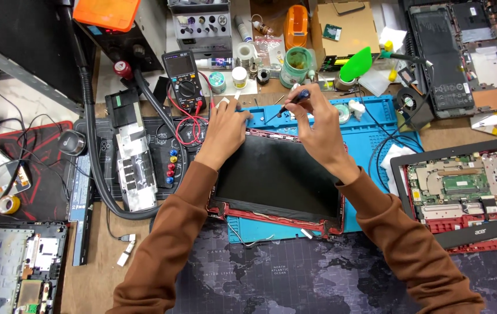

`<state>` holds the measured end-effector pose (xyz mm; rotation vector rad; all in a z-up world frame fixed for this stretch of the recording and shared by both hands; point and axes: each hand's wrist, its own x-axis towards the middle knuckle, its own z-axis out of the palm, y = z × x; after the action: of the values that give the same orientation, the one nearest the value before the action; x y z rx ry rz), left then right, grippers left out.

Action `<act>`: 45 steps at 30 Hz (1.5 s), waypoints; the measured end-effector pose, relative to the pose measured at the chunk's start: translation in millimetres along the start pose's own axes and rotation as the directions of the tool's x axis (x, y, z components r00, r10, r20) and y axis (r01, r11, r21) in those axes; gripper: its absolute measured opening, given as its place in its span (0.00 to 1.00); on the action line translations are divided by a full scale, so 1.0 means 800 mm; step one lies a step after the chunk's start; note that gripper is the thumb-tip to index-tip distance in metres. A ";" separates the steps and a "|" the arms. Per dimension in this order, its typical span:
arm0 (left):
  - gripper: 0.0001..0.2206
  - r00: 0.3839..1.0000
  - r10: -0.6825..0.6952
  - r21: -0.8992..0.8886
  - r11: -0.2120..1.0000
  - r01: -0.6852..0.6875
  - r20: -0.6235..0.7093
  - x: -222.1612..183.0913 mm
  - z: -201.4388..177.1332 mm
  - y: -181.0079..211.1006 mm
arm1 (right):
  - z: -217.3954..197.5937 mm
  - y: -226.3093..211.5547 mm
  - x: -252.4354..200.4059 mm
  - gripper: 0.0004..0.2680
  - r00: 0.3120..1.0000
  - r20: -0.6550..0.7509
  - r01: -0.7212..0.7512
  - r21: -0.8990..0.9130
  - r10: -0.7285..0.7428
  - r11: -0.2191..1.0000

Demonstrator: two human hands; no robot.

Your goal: Disassembling a laptop screen assembly by removing screws and prying the bezel to access internal components

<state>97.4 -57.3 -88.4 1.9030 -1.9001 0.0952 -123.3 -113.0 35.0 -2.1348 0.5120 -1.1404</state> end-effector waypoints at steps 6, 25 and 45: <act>0.08 0.999 0.047 0.083 0.995 -0.047 -0.002 -0.002 0.019 0.000 | 0.008 0.008 0.001 0.03 0.998 -0.044 -0.043 0.127 0.049 0.991; 0.07 0.997 0.040 0.036 0.999 -0.038 -0.061 -0.003 0.002 0.013 | 0.015 0.034 0.001 0.04 0.985 -0.153 -0.059 0.165 0.085 0.985; 0.10 0.998 -0.042 -0.030 0.999 0.040 -0.056 -0.009 0.008 0.025 | 0.009 0.014 -0.015 0.02 0.992 -0.127 0.018 -0.050 -0.024 0.999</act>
<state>76.1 -52.3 -91.7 1.8986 -1.8149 0.1071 -124.2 -111.2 17.3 -2.1225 0.5811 -1.2947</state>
